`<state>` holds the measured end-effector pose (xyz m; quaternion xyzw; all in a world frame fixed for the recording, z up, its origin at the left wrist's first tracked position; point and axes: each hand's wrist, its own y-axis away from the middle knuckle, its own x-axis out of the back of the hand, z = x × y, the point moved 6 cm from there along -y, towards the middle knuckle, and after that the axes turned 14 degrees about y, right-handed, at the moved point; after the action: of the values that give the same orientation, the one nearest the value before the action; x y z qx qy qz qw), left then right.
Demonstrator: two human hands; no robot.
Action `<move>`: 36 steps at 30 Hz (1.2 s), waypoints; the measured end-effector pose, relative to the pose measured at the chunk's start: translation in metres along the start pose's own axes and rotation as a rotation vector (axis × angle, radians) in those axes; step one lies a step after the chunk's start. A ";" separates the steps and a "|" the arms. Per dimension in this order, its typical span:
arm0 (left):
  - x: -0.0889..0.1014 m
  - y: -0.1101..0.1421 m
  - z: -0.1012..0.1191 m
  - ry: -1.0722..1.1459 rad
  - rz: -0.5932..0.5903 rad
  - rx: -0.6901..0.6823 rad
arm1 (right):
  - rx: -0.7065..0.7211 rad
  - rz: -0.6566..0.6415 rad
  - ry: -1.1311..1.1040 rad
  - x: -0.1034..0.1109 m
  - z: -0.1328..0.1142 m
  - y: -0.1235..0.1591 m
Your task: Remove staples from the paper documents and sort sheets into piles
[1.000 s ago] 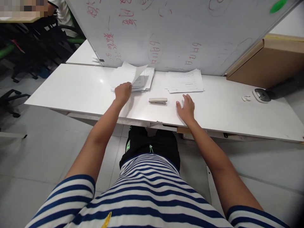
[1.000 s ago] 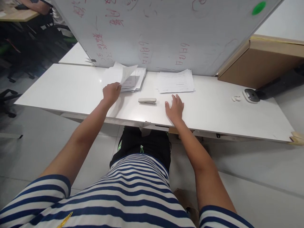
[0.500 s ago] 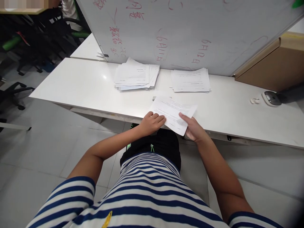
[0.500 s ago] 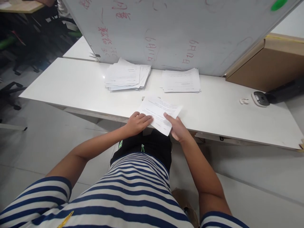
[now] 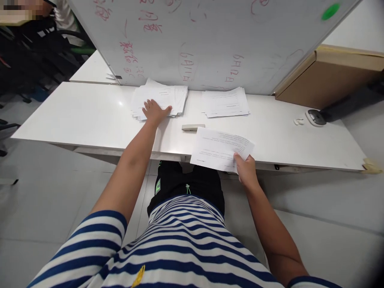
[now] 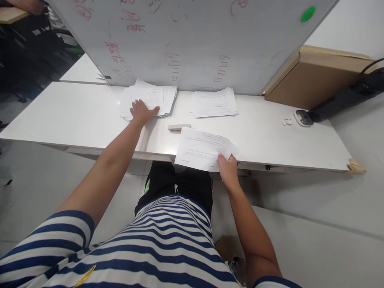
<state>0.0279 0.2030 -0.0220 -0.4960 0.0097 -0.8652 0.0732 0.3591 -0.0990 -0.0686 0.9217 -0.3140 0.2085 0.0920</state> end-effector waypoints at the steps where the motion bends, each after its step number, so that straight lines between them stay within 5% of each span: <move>1: -0.003 -0.002 -0.004 -0.002 -0.003 0.009 | 0.004 0.004 -0.002 0.001 0.002 0.000; 5: 0.004 0.006 -0.008 0.018 0.065 -0.071 | -0.009 -0.020 -0.012 0.000 0.006 0.002; 11: 0.038 0.032 -0.001 0.145 0.098 -0.072 | -0.054 -0.126 -0.104 -0.013 -0.001 0.007; 17: 0.060 0.146 0.046 0.080 -0.005 -0.389 | -0.216 -0.384 -0.319 -0.043 -0.019 0.015; 21: 0.049 0.235 0.071 0.078 -0.039 -0.684 | -0.283 -0.558 -0.406 -0.058 -0.035 0.025; 24: 0.025 0.271 0.073 0.062 -0.113 -0.754 | -0.256 -0.648 -0.474 -0.064 -0.050 0.033; 29: -0.006 0.286 0.069 0.023 -0.193 -0.712 | -0.210 -0.705 -0.549 -0.068 -0.062 0.043; 36: -0.009 0.284 0.066 -0.034 -0.274 -0.642 | -0.201 -0.583 -0.462 -0.068 -0.045 0.041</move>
<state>0.1230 -0.0732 -0.0217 -0.5049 0.2136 -0.8113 -0.2031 0.2705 -0.0805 -0.0569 0.9814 -0.0700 -0.0714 0.1642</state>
